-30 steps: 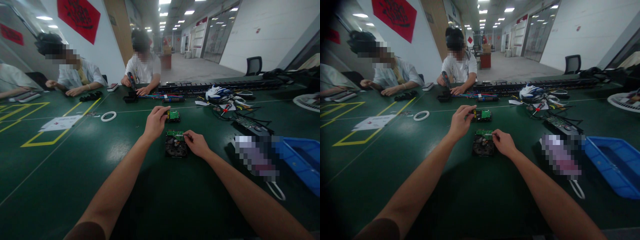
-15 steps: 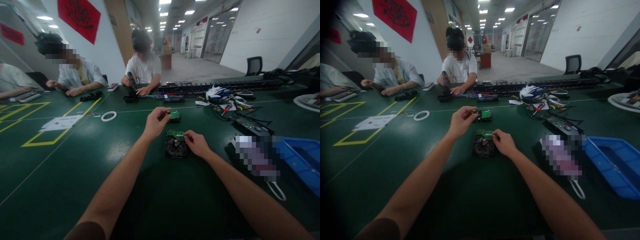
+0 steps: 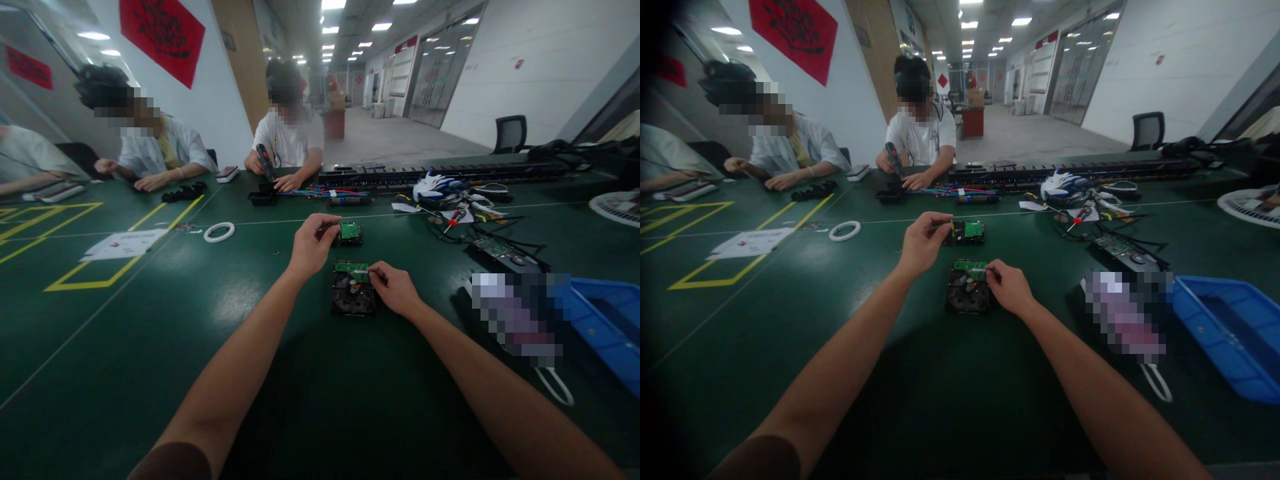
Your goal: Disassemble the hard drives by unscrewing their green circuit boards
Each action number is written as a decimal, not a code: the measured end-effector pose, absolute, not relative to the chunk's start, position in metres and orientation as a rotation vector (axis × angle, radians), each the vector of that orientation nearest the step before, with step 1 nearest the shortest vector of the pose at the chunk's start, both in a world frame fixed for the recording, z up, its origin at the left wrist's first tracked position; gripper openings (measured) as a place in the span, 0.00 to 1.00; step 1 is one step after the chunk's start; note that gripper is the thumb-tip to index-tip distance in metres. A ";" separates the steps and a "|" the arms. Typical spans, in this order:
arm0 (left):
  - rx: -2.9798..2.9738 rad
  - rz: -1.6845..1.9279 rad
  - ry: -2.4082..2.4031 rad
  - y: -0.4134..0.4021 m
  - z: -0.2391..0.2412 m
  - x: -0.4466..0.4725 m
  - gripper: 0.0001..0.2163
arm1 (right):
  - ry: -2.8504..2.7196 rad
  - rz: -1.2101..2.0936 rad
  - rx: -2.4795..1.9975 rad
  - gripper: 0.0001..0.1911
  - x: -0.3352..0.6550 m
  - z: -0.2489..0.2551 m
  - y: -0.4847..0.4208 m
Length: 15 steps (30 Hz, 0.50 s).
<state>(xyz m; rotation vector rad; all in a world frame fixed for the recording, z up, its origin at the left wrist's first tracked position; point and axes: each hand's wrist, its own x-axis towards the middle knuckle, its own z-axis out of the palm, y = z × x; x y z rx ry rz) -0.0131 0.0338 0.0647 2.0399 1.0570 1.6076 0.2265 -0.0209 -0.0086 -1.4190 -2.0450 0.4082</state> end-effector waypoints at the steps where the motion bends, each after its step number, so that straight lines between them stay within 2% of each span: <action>1: 2.066 1.602 1.066 0.033 0.066 -0.013 0.08 | -2.043 0.410 -1.419 0.11 0.227 -0.009 -0.021; 15: 2.103 1.679 1.124 0.034 0.054 -0.010 0.16 | -2.051 0.390 -1.417 0.11 0.226 -0.009 -0.020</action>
